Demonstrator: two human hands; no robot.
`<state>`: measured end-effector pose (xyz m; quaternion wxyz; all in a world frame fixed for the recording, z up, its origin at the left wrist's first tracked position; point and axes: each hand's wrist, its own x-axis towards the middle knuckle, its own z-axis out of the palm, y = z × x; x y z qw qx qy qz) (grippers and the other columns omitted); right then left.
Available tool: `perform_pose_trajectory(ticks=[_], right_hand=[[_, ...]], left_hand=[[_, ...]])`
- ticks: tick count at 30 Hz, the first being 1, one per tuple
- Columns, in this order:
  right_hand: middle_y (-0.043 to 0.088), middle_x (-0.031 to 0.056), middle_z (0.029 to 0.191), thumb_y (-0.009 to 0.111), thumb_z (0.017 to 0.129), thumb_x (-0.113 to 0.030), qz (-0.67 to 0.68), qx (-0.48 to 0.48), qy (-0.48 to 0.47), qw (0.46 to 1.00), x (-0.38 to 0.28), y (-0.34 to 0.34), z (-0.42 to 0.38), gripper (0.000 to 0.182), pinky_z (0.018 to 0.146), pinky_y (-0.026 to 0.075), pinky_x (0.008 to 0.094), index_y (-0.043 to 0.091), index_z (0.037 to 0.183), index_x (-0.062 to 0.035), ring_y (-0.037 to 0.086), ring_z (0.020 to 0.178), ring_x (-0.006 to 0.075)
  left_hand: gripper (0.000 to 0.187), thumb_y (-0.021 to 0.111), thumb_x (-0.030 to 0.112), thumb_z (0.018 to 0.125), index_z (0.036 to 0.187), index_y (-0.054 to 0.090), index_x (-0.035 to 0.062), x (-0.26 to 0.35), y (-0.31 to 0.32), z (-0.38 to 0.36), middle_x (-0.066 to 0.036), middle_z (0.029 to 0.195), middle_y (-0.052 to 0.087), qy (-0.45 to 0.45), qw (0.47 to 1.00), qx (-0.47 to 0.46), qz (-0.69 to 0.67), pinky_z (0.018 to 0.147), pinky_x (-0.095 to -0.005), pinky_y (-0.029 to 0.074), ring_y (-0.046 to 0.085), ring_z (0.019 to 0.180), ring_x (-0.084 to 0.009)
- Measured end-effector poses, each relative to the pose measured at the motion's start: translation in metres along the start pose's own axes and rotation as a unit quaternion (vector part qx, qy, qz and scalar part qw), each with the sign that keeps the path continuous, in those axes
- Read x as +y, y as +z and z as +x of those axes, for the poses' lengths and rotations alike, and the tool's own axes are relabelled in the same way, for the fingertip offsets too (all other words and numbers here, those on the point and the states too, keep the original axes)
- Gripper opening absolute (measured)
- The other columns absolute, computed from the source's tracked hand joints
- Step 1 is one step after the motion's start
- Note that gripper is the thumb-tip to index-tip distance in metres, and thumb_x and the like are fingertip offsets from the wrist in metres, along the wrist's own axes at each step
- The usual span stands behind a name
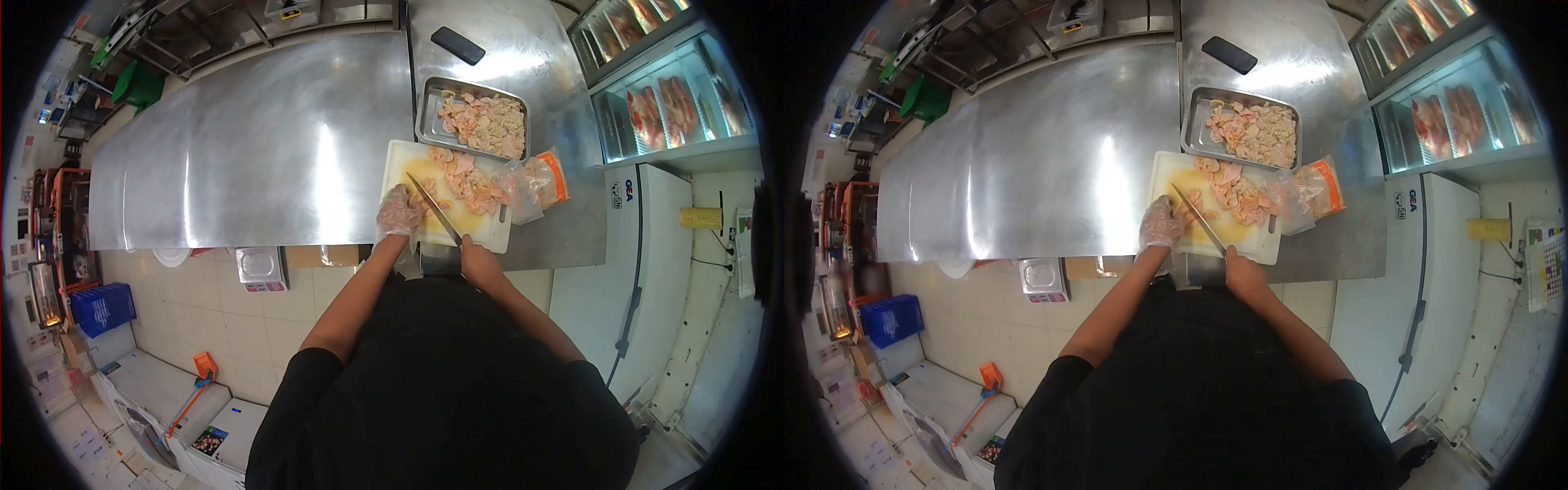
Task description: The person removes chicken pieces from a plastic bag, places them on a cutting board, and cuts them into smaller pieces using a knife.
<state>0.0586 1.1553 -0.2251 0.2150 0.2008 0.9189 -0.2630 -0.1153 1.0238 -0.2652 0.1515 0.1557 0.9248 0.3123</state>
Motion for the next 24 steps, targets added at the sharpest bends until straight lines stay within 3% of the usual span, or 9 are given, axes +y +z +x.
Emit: perform_pose_trajectory(ticks=[4,8,10,12,14,16,19,22,24], right_hand=[[0.065,0.0291,0.082,0.040,0.092,-0.008,-0.003,-0.024,0.046,0.999,-0.006,0.006,0.000,0.017,0.075,0.050,0.0549,0.044,0.105,0.0019,0.065,0.081,0.0468],[0.064,0.0304,0.084,0.040,0.092,-0.009,-0.008,-0.040,0.044,0.998,-0.007,0.009,0.005,0.019,0.075,0.050,0.0547,0.044,0.107,0.0028,0.064,0.083,0.0473],[0.064,0.0310,0.086,0.039,0.092,-0.009,0.011,-0.012,0.041,0.999,-0.018,0.010,0.016,0.019,0.075,0.050,0.0550,0.046,0.106,0.0030,0.064,0.083,0.0476],[0.064,0.0307,0.085,0.040,0.092,-0.008,0.045,0.055,0.013,0.997,-0.023,0.027,0.052,0.018,0.075,0.050,0.0549,0.047,0.104,0.0026,0.064,0.082,0.0474],[0.064,0.0300,0.085,0.041,0.091,-0.008,0.049,0.124,-0.041,0.990,-0.049,0.015,0.084,0.018,0.075,0.051,0.0544,0.048,0.104,0.0026,0.064,0.080,0.0463],[0.065,0.0291,0.085,0.042,0.091,-0.009,0.024,0.084,-0.026,0.996,-0.064,0.007,0.111,0.021,0.074,0.051,0.0541,0.047,0.107,0.0032,0.065,0.080,0.0454],[0.065,0.0286,0.086,0.043,0.090,-0.008,0.003,0.071,-0.012,0.997,-0.072,0.000,0.121,0.024,0.072,0.051,0.0536,0.046,0.110,0.0035,0.065,0.080,0.0452],[0.064,0.0294,0.087,0.043,0.089,-0.008,0.031,0.094,-0.041,0.994,-0.065,-0.003,0.113,0.028,0.073,0.050,0.0538,0.045,0.114,0.0035,0.064,0.081,0.0453],[0.063,0.0315,0.080,0.042,0.092,-0.011,0.054,0.124,-0.079,0.988,-0.043,0.011,0.098,0.025,0.069,0.049,0.0570,0.044,0.111,0.0035,0.063,0.077,0.0488]], left_hand=[[0.025,0.058,0.026,0.083,0.100,0.064,0.0076,-0.004,0.023,0.013,-0.018,0.096,0.065,0.044,0.999,0.023,-0.003,0.080,-0.0470,0.051,0.063,0.091,-0.0367],[0.021,0.060,0.023,0.083,0.095,0.067,0.0080,-0.010,0.033,0.026,-0.017,0.095,0.066,0.027,0.999,-0.004,0.022,0.077,-0.0472,0.051,0.064,0.091,-0.0356],[0.019,0.060,0.022,0.083,0.094,0.067,0.0080,-0.020,0.036,0.021,-0.017,0.095,0.066,0.022,0.999,-0.009,0.027,0.075,-0.0477,0.051,0.064,0.090,-0.0355],[0.017,0.062,0.021,0.082,0.091,0.067,0.0083,-0.024,0.045,0.023,-0.017,0.091,0.066,0.092,0.994,0.010,0.053,0.070,-0.0472,0.052,0.065,0.084,-0.0355],[0.015,0.062,0.021,0.082,0.089,0.067,0.0084,-0.008,0.029,0.023,-0.016,0.088,0.066,0.072,0.996,-0.027,0.039,0.067,-0.0467,0.052,0.065,0.080,-0.0357],[0.014,0.063,0.020,0.081,0.087,0.066,0.0085,-0.016,0.034,0.017,-0.016,0.085,0.066,0.051,0.996,-0.064,0.041,0.065,-0.0462,0.051,0.065,0.077,-0.0359],[0.013,0.064,0.020,0.081,0.084,0.065,0.0080,-0.031,0.039,0.027,-0.016,0.081,0.065,0.139,0.990,0.028,0.004,0.062,-0.0461,0.051,0.065,0.074,-0.0358],[0.013,0.061,0.019,0.084,0.082,0.063,0.0067,-0.024,0.030,0.018,-0.016,0.083,0.065,0.126,0.992,-0.016,0.011,0.065,-0.0470,0.051,0.063,0.075,-0.0364],[0.013,0.062,0.019,0.084,0.084,0.063,0.0068,-0.030,0.043,0.016,-0.016,0.084,0.064,0.125,0.992,0.019,0.014,0.066,-0.0473,0.050,0.063,0.077,-0.0371]])
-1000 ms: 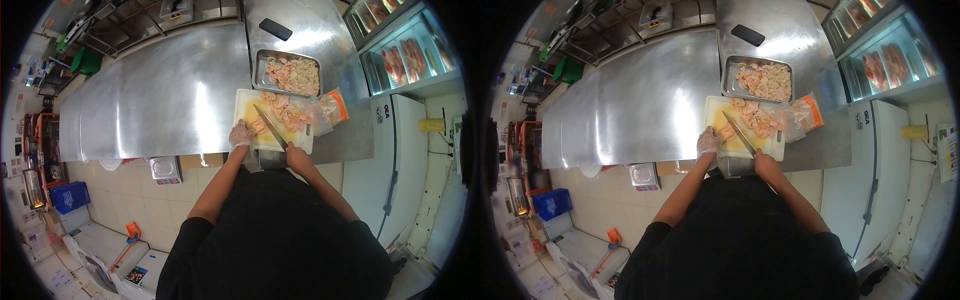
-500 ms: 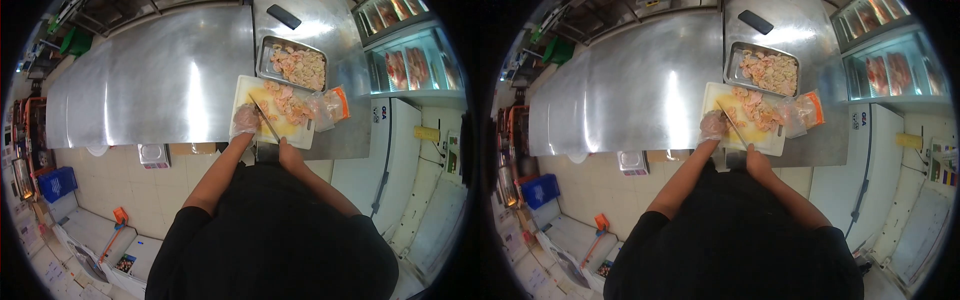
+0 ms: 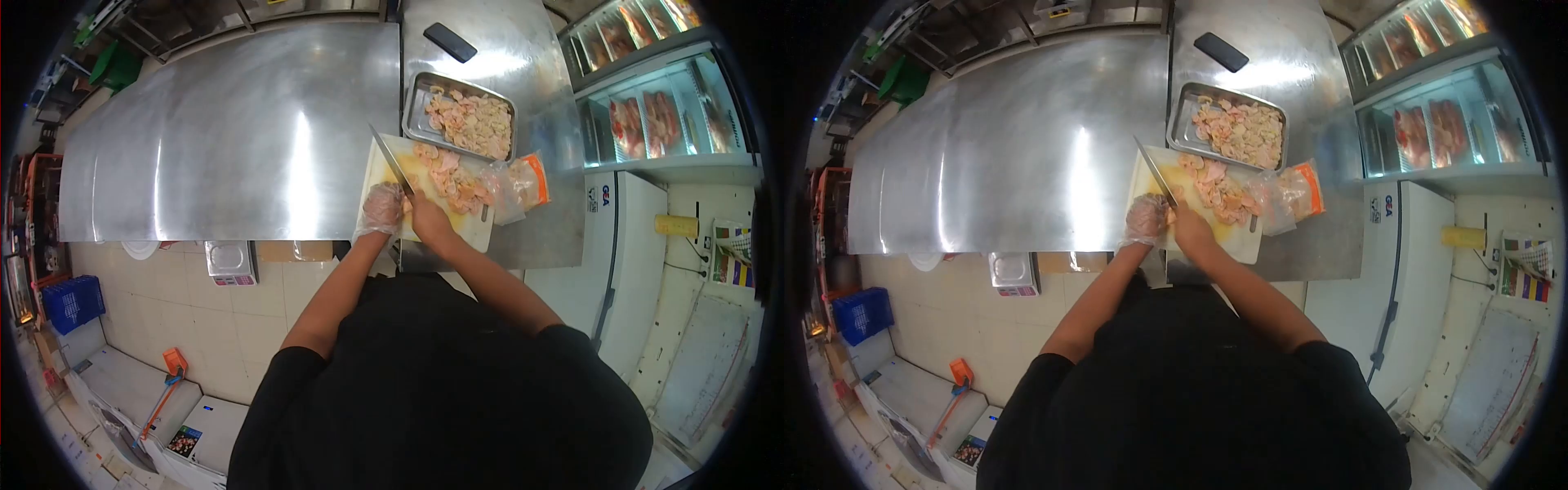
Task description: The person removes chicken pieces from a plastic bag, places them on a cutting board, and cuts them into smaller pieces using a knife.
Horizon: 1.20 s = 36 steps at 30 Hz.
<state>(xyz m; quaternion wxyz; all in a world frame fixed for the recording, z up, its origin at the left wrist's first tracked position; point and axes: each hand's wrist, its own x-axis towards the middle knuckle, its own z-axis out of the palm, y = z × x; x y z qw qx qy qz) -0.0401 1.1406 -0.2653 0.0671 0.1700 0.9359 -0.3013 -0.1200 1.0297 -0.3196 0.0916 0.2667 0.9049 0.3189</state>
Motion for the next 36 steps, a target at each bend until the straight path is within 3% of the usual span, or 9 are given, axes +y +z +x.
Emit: perform_pose_trajectory(ticks=[3,6,8,12,14,19,28,33,36], right_hand=[[0.063,0.0304,0.078,0.041,0.095,-0.015,-0.035,-0.056,0.043,0.997,0.027,-0.004,-0.059,0.023,0.067,0.047,0.0574,0.044,0.109,0.0023,0.062,0.075,0.0488],[0.063,0.0292,0.080,0.040,0.097,-0.017,-0.041,-0.115,0.081,0.989,0.043,-0.020,-0.096,0.020,0.070,0.047,0.0574,0.043,0.105,0.0008,0.063,0.077,0.0481],[0.064,0.0285,0.082,0.040,0.098,-0.017,-0.036,-0.150,0.102,0.983,0.051,-0.028,-0.107,0.018,0.073,0.048,0.0573,0.043,0.103,-0.0002,0.063,0.080,0.0476],[0.064,0.0279,0.079,0.041,0.098,-0.019,-0.032,-0.101,0.099,0.989,0.069,-0.035,-0.109,0.017,0.071,0.049,0.0570,0.042,0.098,-0.0014,0.063,0.077,0.0473],[0.064,0.0281,0.079,0.042,0.098,-0.018,-0.034,-0.076,0.129,0.988,0.076,-0.041,-0.103,0.017,0.070,0.049,0.0569,0.042,0.099,-0.0012,0.064,0.077,0.0470],[0.064,0.0279,0.077,0.044,0.098,-0.018,-0.051,-0.067,0.098,0.992,0.080,-0.052,-0.100,0.017,0.068,0.049,0.0574,0.044,0.097,-0.0014,0.064,0.075,0.0466],[0.061,0.0290,0.071,0.042,0.099,-0.021,0.024,0.001,0.077,0.997,0.073,-0.073,-0.114,0.020,0.067,0.047,0.0594,0.044,0.099,-0.0004,0.061,0.071,0.0497],[0.061,0.0307,0.074,0.041,0.099,-0.021,0.028,-0.079,0.036,0.996,0.063,-0.039,-0.095,0.023,0.070,0.046,0.0591,0.045,0.102,0.0013,0.061,0.075,0.0499],[0.062,0.0320,0.076,0.042,0.099,-0.022,0.028,-0.083,0.033,0.996,0.072,-0.036,-0.082,0.025,0.071,0.047,0.0584,0.046,0.102,0.0025,0.061,0.077,0.0500]], left_hand=[[0.014,0.062,0.021,0.086,0.088,0.063,0.0075,-0.009,-0.002,0.006,-0.017,0.088,0.065,0.013,1.000,0.026,0.004,0.069,-0.0472,0.050,0.063,0.081,-0.0384],[0.017,0.058,0.021,0.092,0.090,0.061,0.0051,-0.002,-0.023,0.009,-0.014,0.085,0.066,-0.070,0.997,0.030,0.011,0.066,-0.0407,0.052,0.066,0.078,-0.0309],[0.015,0.058,0.019,0.095,0.090,0.058,0.0050,-0.006,-0.038,0.011,-0.008,0.078,0.061,-0.216,0.923,-0.093,-0.304,0.059,-0.0343,0.052,0.063,0.066,-0.0195],[0.014,0.055,0.018,0.099,0.094,0.055,0.0055,0.024,-0.061,-0.003,-0.002,0.075,0.057,-0.130,0.925,-0.033,-0.357,0.055,-0.0284,0.050,0.056,0.061,-0.0106],[0.015,0.051,0.020,0.101,0.098,0.053,0.0052,0.042,-0.061,-0.002,0.001,0.076,0.055,-0.083,0.881,-0.006,-0.466,0.057,-0.0270,0.049,0.053,0.061,-0.0085],[0.014,0.052,0.019,0.101,0.104,0.053,0.0049,0.083,-0.058,0.012,0.000,0.081,0.052,-0.029,0.886,-0.026,-0.461,0.066,-0.0259,0.053,0.053,0.067,-0.0082],[0.015,0.064,0.019,0.087,0.087,0.058,0.0060,0.023,-0.009,-0.008,-0.005,0.070,0.058,-0.219,0.944,0.029,-0.245,0.057,-0.0301,0.049,0.058,0.064,-0.0128],[0.014,0.065,0.019,0.085,0.085,0.061,0.0063,0.009,0.004,-0.010,-0.007,0.072,0.062,-0.275,0.931,0.025,-0.239,0.058,-0.0326,0.050,0.061,0.064,-0.0167],[0.012,0.065,0.018,0.086,0.086,0.062,0.0068,0.005,-0.006,-0.015,-0.009,0.073,0.063,-0.204,0.973,0.048,-0.096,0.060,-0.0337,0.051,0.062,0.065,-0.0194]])
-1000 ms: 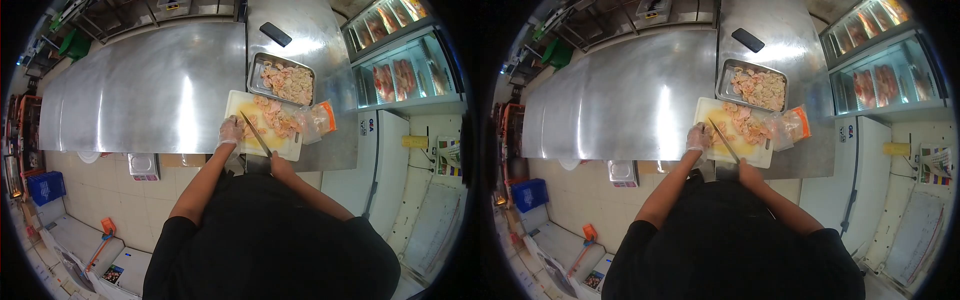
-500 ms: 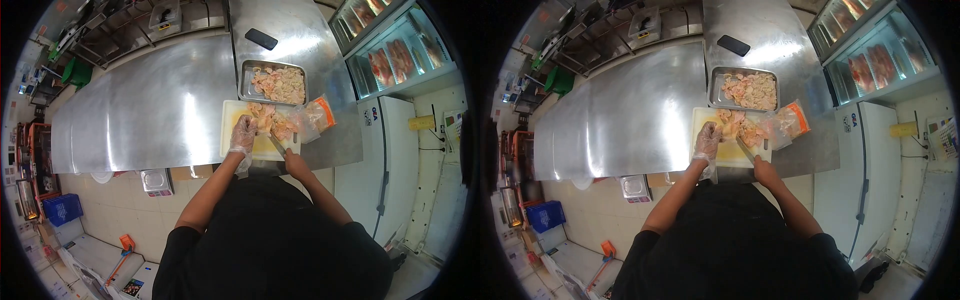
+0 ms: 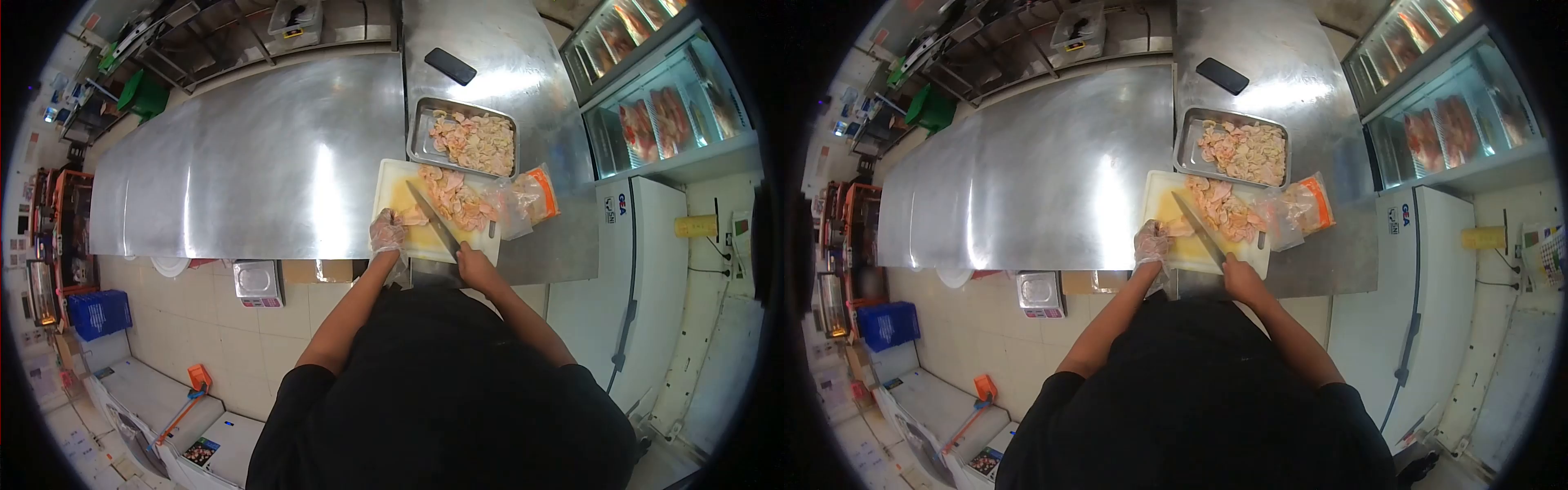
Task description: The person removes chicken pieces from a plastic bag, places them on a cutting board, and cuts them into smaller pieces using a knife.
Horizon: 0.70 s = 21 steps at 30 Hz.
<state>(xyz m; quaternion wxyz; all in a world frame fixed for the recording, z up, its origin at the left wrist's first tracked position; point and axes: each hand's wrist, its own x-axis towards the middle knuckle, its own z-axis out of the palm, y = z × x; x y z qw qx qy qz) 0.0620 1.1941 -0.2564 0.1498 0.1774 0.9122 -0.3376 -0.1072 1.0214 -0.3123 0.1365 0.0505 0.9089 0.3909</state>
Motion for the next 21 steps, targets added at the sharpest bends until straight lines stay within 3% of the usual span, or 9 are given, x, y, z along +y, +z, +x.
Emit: perform_pose_trajectory(ticks=[4,7,9,12,16,19,21], right_hand=[[0.061,0.0325,0.077,0.044,0.098,-0.020,0.004,0.011,0.003,1.000,0.005,-0.007,0.001,0.024,0.072,0.047,0.0576,0.048,0.099,0.0034,0.060,0.077,0.0504],[0.061,0.0322,0.077,0.044,0.098,-0.019,0.016,0.002,0.009,1.000,0.001,-0.011,0.000,0.022,0.072,0.046,0.0576,0.048,0.098,0.0033,0.060,0.077,0.0501],[0.061,0.0322,0.077,0.044,0.098,-0.019,0.010,0.005,0.006,1.000,0.000,-0.012,-0.001,0.022,0.072,0.046,0.0577,0.047,0.098,0.0032,0.060,0.078,0.0502],[0.061,0.0323,0.077,0.044,0.098,-0.019,0.004,0.005,0.004,1.000,-0.008,-0.014,-0.007,0.022,0.072,0.045,0.0578,0.047,0.097,0.0030,0.060,0.077,0.0503],[0.059,0.0320,0.075,0.043,0.099,-0.019,0.026,-0.035,-0.042,0.998,-0.039,-0.012,-0.015,0.023,0.069,0.043,0.0584,0.044,0.097,0.0034,0.058,0.077,0.0515],[0.060,0.0316,0.074,0.042,0.099,-0.019,-0.014,-0.078,0.008,0.997,-0.047,0.005,-0.012,0.023,0.068,0.043,0.0588,0.042,0.099,0.0039,0.058,0.075,0.0516],[0.060,0.0311,0.074,0.041,0.099,-0.019,-0.026,-0.068,0.010,0.997,-0.044,0.016,-0.014,0.023,0.068,0.044,0.0588,0.042,0.100,0.0040,0.059,0.075,0.0511]], left_hand=[[0.012,0.065,0.019,0.084,0.087,0.063,0.0077,-0.015,0.003,0.001,-0.011,0.076,0.066,-0.019,0.999,0.023,-0.033,0.065,-0.0370,0.051,0.064,0.069,-0.0232],[0.016,0.065,0.023,0.085,0.090,0.065,0.0080,-0.020,0.001,-0.005,-0.014,0.081,0.068,-0.006,0.999,0.038,0.036,0.070,-0.0404,0.052,0.066,0.074,-0.0276],[0.022,0.064,0.027,0.083,0.090,0.066,0.0067,-0.022,-0.002,-0.003,-0.019,0.085,0.068,-0.056,0.998,-0.010,0.016,0.075,-0.0446,0.052,0.067,0.082,-0.0353],[0.028,0.065,0.032,0.083,0.094,0.067,0.0068,-0.021,-0.008,0.000,-0.015,0.086,0.069,-0.062,0.992,-0.059,0.089,0.075,-0.0408,0.053,0.067,0.080,-0.0305],[0.032,0.066,0.034,0.080,0.096,0.067,0.0067,-0.002,-0.030,-0.005,-0.016,0.088,0.069,-0.075,0.989,-0.097,0.077,0.077,-0.0417,0.053,0.067,0.083,-0.0321],[0.025,0.063,0.029,0.084,0.096,0.065,0.0081,0.007,-0.039,-0.012,-0.018,0.090,0.067,-0.050,0.985,-0.132,0.096,0.079,-0.0450,0.052,0.066,0.088,-0.0360],[0.022,0.062,0.026,0.084,0.095,0.063,0.0070,0.009,-0.039,-0.017,-0.018,0.089,0.066,0.069,0.992,-0.054,0.087,0.079,-0.0468,0.052,0.065,0.086,-0.0378]])
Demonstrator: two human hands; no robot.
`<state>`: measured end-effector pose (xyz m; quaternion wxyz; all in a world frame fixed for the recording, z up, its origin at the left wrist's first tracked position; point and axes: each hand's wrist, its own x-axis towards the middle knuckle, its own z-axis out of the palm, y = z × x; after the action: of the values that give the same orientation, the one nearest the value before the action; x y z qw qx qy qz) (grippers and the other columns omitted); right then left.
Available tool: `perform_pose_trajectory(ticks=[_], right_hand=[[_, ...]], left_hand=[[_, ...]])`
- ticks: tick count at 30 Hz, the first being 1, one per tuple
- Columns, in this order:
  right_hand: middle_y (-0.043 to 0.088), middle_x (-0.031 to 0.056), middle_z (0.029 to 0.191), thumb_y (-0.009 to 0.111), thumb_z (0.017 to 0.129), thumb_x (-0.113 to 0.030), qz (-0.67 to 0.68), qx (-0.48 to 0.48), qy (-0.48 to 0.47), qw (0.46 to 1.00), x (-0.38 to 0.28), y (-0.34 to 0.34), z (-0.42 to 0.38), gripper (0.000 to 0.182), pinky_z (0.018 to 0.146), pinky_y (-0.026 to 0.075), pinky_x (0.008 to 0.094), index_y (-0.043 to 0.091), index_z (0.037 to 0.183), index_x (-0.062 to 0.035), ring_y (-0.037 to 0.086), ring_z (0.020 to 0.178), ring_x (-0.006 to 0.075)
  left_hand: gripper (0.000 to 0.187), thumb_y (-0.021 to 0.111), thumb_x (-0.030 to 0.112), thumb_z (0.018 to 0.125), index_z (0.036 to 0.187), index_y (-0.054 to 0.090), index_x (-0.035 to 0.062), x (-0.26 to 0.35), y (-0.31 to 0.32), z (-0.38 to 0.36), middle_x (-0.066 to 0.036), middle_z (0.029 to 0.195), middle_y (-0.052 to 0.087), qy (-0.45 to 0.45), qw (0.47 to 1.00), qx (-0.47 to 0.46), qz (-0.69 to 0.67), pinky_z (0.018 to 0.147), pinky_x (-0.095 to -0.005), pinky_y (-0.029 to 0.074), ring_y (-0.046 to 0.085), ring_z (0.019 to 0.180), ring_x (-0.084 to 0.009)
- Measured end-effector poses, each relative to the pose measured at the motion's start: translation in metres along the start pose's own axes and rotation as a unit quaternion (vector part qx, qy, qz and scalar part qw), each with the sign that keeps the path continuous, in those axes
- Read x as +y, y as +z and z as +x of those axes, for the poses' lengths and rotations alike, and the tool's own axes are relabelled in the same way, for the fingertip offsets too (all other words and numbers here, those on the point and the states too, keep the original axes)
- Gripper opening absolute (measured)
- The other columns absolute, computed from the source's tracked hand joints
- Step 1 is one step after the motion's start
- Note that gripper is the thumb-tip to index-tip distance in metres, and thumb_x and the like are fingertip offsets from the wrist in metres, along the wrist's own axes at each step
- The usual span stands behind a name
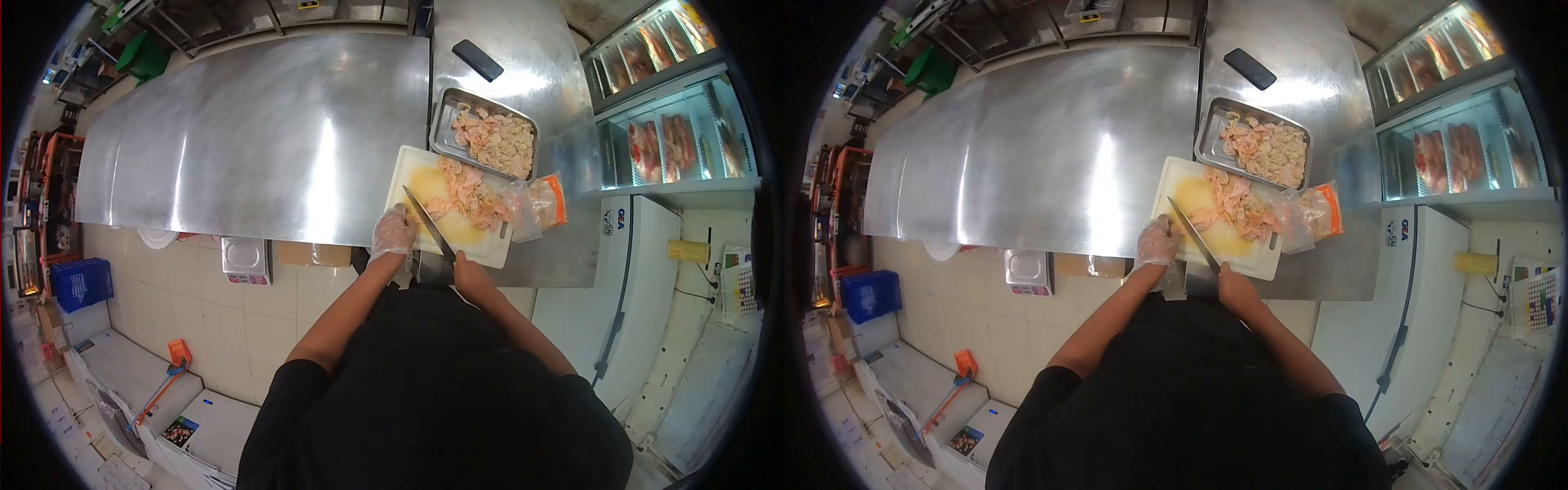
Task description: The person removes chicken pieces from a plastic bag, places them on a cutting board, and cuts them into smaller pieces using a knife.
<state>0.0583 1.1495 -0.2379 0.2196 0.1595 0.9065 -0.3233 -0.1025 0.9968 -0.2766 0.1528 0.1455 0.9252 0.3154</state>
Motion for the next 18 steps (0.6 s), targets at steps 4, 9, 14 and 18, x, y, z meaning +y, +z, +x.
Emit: perform_pose_trajectory(ticks=[4,9,14,18], right_hand=[[0.061,0.0297,0.074,0.042,0.099,-0.019,-0.049,0.010,0.049,0.998,-0.005,0.021,0.001,0.023,0.069,0.046,0.0581,0.041,0.104,0.0037,0.061,0.075,0.0492],[0.063,0.0299,0.082,0.038,0.095,-0.014,-0.062,0.081,0.018,0.995,-0.033,0.026,0.061,0.021,0.072,0.047,0.0580,0.044,0.107,0.0022,0.062,0.079,0.0489],[0.062,0.0308,0.079,0.040,0.094,-0.012,-0.050,0.115,-0.001,0.992,-0.070,0.006,0.113,0.018,0.067,0.048,0.0566,0.045,0.103,0.0035,0.062,0.075,0.0477],[0.062,0.0303,0.076,0.042,0.092,-0.011,-0.058,0.115,-0.049,0.990,-0.051,-0.011,0.077,0.017,0.066,0.049,0.0561,0.044,0.102,0.0028,0.063,0.073,0.0477]], left_hand=[[0.015,0.060,0.021,0.085,0.090,0.064,0.0066,-0.012,0.024,0.011,-0.017,0.093,0.064,0.082,0.995,0.044,-0.044,0.075,-0.0485,0.051,0.063,0.088,-0.0374],[0.012,0.058,0.017,0.088,0.089,0.065,0.0078,-0.020,0.042,0.014,-0.017,0.087,0.064,0.085,0.996,0.003,0.010,0.072,-0.0451,0.051,0.064,0.084,-0.0366],[0.009,0.058,0.013,0.087,0.084,0.064,0.0072,-0.024,0.024,0.010,-0.015,0.088,0.063,0.159,0.984,0.003,-0.075,0.072,-0.0455,0.051,0.063,0.083,-0.0365],[0.011,0.062,0.014,0.081,0.089,0.063,0.0068,-0.040,0.025,0.016,-0.016,0.090,0.062,0.190,0.978,-0.010,-0.083,0.073,-0.0436,0.050,0.061,0.084,-0.0360]])
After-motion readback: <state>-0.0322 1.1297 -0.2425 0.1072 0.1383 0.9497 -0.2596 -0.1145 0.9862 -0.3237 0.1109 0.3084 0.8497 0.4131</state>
